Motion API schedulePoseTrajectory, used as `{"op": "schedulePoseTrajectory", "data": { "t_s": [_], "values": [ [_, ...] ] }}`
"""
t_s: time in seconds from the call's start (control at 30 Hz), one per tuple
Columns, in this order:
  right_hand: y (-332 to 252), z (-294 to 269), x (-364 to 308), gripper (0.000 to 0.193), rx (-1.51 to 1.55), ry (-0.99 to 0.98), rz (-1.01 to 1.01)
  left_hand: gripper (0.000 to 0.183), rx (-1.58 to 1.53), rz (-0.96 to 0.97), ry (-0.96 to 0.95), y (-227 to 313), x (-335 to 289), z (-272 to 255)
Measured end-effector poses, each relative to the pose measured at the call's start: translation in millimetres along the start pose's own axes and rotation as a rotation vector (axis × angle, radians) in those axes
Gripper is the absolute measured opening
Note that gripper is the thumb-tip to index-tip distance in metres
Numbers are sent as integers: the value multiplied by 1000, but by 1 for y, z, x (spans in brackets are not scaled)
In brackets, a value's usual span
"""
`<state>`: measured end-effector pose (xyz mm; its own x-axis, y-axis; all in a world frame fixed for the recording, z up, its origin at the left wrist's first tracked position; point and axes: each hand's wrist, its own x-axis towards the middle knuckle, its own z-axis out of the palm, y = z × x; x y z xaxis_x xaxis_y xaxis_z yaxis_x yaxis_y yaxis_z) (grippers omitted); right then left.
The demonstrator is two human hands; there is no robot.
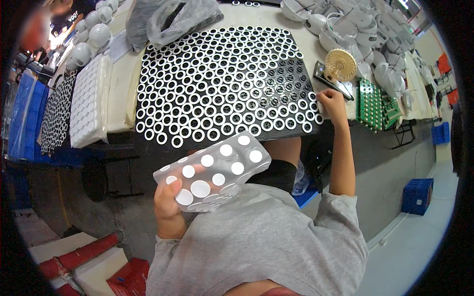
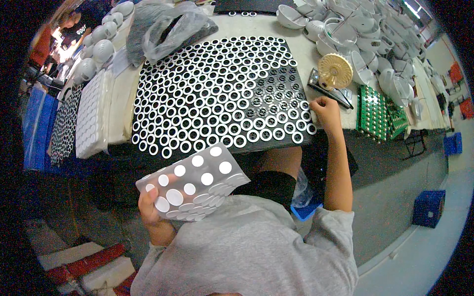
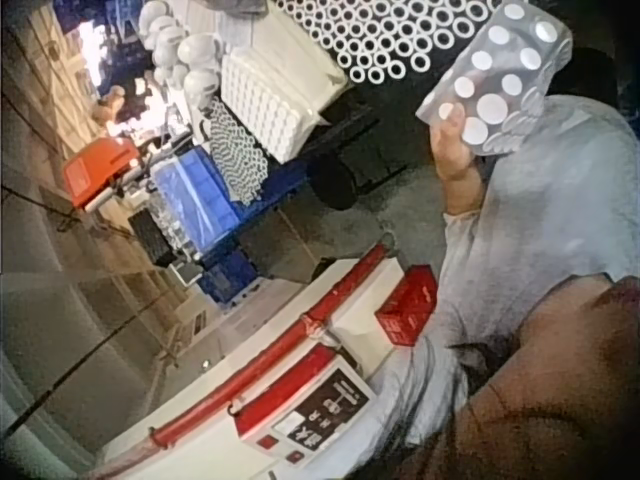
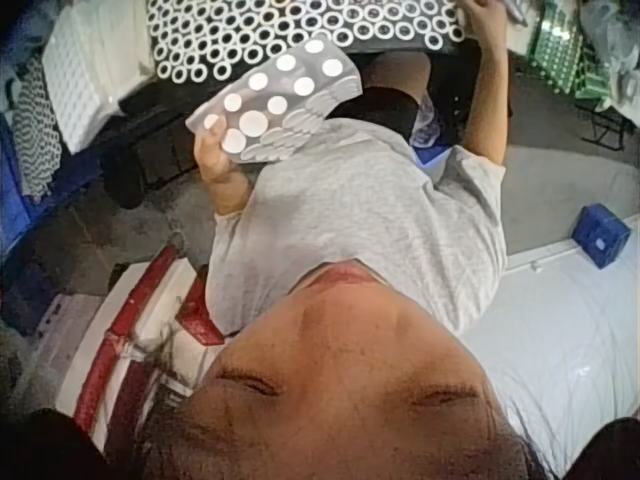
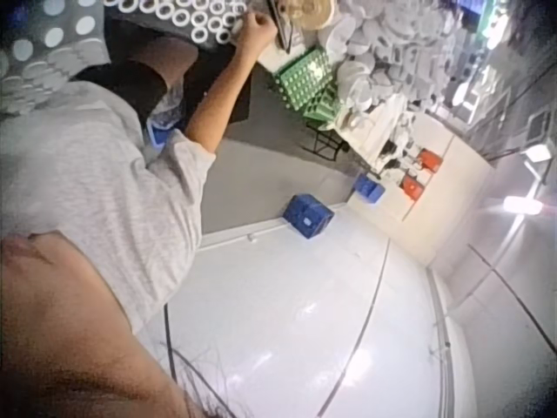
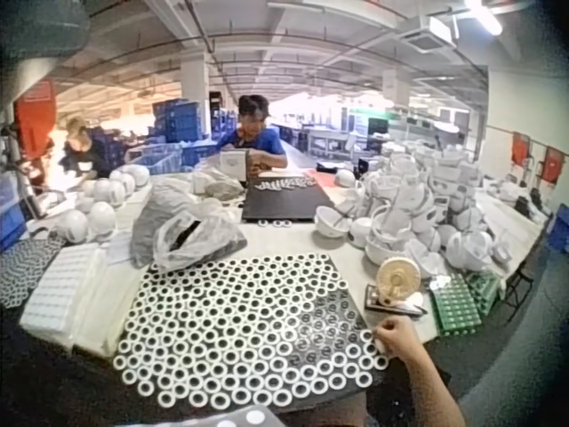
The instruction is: The person places white circular washers from a sheet onto a black perforated tray. The person holds the sheet in their left hand and uses their right hand to pick and place the washers one by one into the holes of the tray.
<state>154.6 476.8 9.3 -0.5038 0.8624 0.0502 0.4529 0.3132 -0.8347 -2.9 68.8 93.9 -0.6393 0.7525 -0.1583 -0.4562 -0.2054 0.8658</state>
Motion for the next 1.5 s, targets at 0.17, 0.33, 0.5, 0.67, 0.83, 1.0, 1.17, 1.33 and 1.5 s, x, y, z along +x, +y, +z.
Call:
{"op": "schedulePoseTrajectory", "data": {
  "t_s": [0.17, 0.33, 0.5, 0.67, 0.83, 1.0, 1.17, 1.33, 1.5],
  "values": [
    [-14, 6, -11, 14, -38, 106, -108, 53, -27, -52, -132, -2, 4, -9],
    [-135, 22, -93, 15, 69, 12, -769, 43, -48, -25, -230, 1, 8, 1],
    [-198, 46, -152, 29, 31, -267, -1328, 30, 44, 3, -114, 3, 6, 14],
    [-207, 69, -173, 30, -51, -199, -1370, 29, 248, 143, -49, 2, -1, 14],
    [-214, 73, -171, 28, -10, -244, -1356, 31, 348, 339, -35, 10, -5, 23],
    [-221, 64, -163, 16, 84, -446, -1291, 28, 462, 437, -108, 17, -4, 21],
    [-226, 59, -156, 11, 225, -678, -1148, 25, 481, 438, -160, 21, -11, 20],
    [-231, 53, -152, 13, 234, -752, -1020, 22, 586, 453, -195, 27, -12, 13],
    [-219, 32, -119, 7, 190, -517, -833, 18, 395, 372, -91, 24, -9, 4]
  ]
}}
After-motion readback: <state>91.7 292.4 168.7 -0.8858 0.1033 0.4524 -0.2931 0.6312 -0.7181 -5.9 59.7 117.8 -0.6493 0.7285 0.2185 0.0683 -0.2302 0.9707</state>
